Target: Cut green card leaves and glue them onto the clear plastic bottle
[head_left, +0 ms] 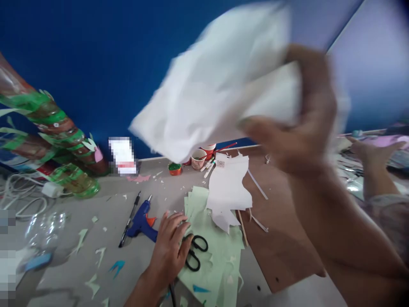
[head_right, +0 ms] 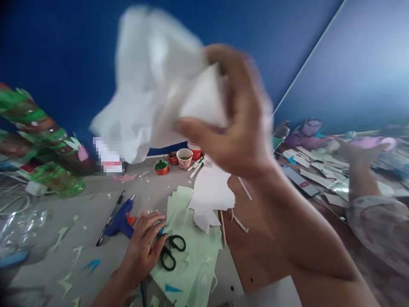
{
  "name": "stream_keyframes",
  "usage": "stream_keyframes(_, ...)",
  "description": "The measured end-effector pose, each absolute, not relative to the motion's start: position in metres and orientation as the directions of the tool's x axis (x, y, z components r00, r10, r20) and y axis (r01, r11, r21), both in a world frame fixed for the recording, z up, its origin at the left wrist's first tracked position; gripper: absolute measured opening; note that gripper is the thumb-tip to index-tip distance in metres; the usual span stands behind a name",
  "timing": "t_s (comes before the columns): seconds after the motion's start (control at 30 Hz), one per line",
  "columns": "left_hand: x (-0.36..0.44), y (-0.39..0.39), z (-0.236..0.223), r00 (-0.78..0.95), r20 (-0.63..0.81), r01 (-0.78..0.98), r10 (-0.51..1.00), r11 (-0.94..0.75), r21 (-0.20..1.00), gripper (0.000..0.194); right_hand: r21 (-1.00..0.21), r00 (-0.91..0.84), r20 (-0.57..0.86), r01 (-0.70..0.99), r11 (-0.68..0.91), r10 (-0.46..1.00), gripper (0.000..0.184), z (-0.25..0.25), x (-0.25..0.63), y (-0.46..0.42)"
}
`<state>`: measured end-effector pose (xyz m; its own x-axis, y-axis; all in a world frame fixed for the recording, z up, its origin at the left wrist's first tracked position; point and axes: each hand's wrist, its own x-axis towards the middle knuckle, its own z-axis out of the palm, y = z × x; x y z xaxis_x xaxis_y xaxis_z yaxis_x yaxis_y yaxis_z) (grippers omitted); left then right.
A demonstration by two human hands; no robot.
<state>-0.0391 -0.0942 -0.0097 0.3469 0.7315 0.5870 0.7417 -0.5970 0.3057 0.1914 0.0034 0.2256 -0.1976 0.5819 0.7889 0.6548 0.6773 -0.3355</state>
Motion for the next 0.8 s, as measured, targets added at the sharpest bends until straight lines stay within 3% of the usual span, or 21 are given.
stream_keyframes(0.1,-0.04,-0.095,-0.009,0.337,0.581,0.738,0.741,-0.591,0.326,0.023,-0.189,-0.449,0.734,0.586,0.788,0.51,0.057,0.214,0.129,0.056)
stream_keyframes(0.17,-0.042,-0.095,-0.009,0.316,0.592,0.738,0.741,-0.584,0.337,0.022,-0.204,-0.498,0.656,0.607,0.768,0.567,0.057,0.197,0.095,0.093)
stream_keyframes(0.33,-0.045,-0.095,-0.008,0.241,0.612,0.749,0.753,-0.545,0.376,0.017,-0.273,-0.455,0.587,0.667,0.693,0.67,0.057,0.161,0.059,0.144)
stream_keyframes(0.5,-0.042,-0.097,-0.007,0.273,0.592,0.729,0.759,-0.564,0.387,0.017,-0.206,-0.47,0.628,0.668,0.715,0.62,0.059,0.168,0.071,0.146)
stream_keyframes(0.8,-0.041,-0.096,-0.01,0.264,0.587,0.745,0.766,-0.548,0.38,0.018,-0.162,-0.532,0.431,0.749,0.643,0.729,0.057,0.118,0.034,0.162)
